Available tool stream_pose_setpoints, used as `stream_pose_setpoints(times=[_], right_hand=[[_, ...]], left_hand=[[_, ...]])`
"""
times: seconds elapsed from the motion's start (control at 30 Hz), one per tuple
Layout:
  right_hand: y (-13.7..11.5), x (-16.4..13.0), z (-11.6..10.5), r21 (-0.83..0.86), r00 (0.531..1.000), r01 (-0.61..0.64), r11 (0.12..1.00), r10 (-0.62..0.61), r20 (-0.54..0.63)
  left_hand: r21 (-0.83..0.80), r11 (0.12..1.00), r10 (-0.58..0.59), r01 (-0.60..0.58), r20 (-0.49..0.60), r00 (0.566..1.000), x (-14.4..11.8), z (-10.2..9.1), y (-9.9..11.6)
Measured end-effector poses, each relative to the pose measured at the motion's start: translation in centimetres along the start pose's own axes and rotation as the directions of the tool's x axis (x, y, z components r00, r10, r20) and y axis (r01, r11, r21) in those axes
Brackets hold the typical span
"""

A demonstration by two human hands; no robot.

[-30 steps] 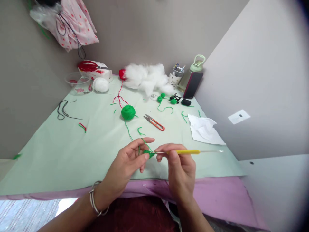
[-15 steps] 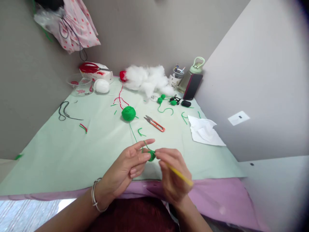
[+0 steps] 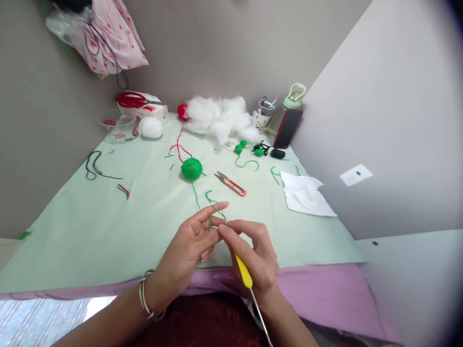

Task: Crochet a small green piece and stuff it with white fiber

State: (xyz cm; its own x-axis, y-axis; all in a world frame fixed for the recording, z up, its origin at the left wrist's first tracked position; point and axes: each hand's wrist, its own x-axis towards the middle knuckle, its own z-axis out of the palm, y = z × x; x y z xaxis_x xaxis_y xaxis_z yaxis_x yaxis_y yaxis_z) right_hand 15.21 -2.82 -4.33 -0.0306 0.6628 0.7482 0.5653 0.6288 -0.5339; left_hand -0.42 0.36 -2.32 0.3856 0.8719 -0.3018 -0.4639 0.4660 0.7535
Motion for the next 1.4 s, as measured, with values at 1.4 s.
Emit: stream_pose_setpoints(times=[1.4], right_hand=[[0.2, 0.6, 0.3, 0.387, 0.949, -0.302, 0.871, 0.312, 0.038]], left_hand=[[0.051, 0.997, 0.049, -0.051, 0.051, 0.998, -0.1, -0.5, -0.3]])
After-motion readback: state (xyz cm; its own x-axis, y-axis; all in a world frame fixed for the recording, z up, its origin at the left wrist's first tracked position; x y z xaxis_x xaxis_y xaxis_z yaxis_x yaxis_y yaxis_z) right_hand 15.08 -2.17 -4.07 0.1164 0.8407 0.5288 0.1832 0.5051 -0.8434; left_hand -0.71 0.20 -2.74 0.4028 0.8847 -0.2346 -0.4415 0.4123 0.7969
